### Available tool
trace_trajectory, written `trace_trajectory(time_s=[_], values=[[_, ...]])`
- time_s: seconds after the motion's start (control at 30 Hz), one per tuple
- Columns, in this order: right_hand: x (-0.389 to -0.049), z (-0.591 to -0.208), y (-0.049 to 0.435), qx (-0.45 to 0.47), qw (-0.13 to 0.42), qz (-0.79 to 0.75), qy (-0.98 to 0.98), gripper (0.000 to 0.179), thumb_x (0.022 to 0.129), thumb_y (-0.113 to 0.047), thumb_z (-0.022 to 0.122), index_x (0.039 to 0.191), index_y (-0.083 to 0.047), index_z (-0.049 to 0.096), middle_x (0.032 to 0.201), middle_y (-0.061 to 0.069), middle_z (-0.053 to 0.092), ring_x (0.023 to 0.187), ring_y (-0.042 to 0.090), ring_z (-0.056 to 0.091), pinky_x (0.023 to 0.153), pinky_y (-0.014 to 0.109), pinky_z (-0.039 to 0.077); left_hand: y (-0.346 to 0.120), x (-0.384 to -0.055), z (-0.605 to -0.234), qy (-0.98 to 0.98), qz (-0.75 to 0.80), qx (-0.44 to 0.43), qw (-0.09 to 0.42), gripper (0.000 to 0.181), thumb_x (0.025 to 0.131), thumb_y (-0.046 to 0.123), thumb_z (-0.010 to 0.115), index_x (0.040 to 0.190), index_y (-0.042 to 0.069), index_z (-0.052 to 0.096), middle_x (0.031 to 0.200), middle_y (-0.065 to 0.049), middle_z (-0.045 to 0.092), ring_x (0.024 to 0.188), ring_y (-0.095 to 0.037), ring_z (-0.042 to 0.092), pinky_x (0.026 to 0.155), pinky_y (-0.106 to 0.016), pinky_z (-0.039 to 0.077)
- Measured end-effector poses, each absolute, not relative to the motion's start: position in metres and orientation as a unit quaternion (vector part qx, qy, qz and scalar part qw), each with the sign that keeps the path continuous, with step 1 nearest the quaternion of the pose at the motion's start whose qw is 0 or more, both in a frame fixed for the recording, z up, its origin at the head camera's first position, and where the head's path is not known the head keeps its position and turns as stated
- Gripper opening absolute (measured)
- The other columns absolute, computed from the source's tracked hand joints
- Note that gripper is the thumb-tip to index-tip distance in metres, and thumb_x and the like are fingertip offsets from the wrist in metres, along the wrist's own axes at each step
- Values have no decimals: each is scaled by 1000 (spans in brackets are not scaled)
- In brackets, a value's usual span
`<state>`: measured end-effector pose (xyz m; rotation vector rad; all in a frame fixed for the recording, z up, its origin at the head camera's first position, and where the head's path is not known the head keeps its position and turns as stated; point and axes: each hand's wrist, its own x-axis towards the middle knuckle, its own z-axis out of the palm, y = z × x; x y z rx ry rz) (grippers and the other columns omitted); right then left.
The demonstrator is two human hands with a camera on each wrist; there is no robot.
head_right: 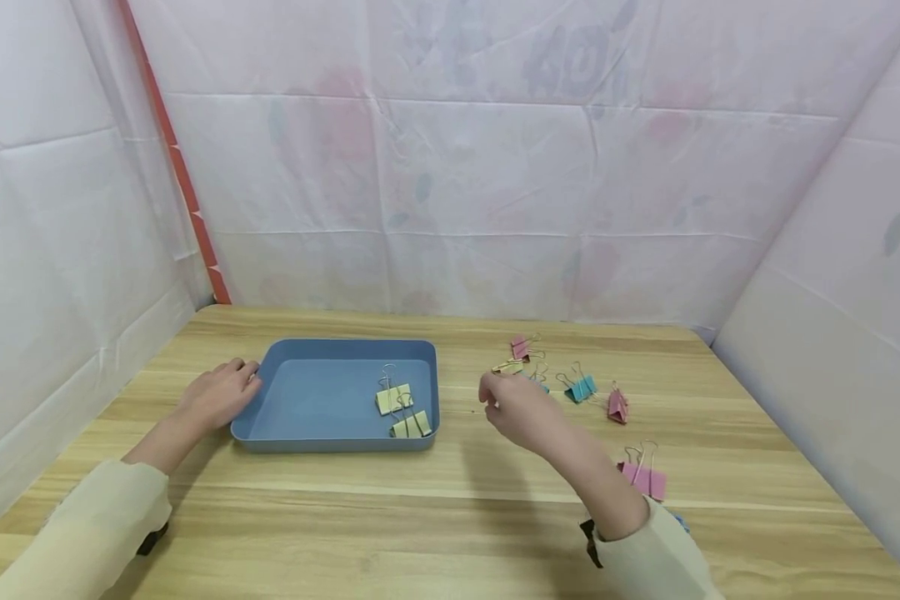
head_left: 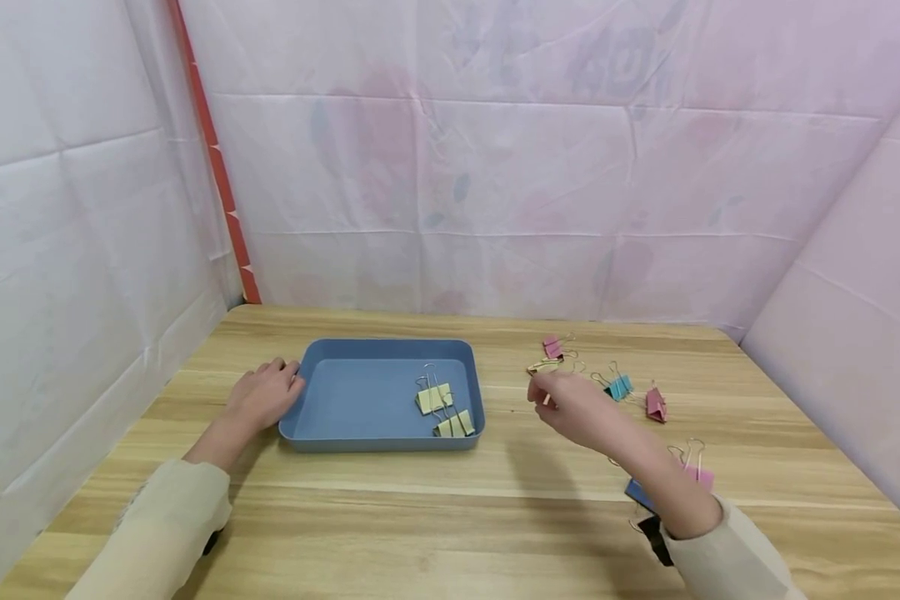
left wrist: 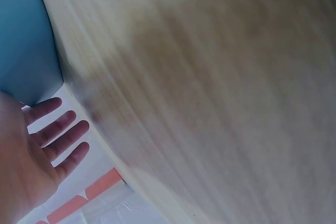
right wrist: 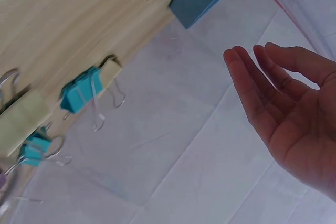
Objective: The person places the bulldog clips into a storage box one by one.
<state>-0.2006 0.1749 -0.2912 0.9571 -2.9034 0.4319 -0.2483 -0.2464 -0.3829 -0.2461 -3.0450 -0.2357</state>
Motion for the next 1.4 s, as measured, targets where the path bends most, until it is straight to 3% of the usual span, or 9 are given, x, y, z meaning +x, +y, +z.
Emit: trace_trajectory(time_s=[0.3,1.07,1.4], values=[[-188,-295,206,291,16,153,-944,13,81,4,60,83,-8,59,78,-3,58,70,16,60,60,29,50,-245,-248,-381,-993,-78,-81,40,49,95,26,32,127,-8,47,124,-29,45,113,-43,43,89,-56,35],[-162,-318,264,258,54,156,-952,15,76,5,65,82,-7,59,77,-3,59,66,13,58,59,28,49,-246,-248,-383,-992,-81,-82,43,48,95,24,32,126,-8,48,123,-28,46,111,-43,44,87,-56,36],[-157,-334,283,217,-29,109,-970,17,75,-6,72,85,-7,59,82,0,59,74,22,58,62,37,48,-247,-248,-384,-992,-85,-84,47,48,95,24,32,126,-8,48,123,-28,46,110,-44,45,86,-56,37]])
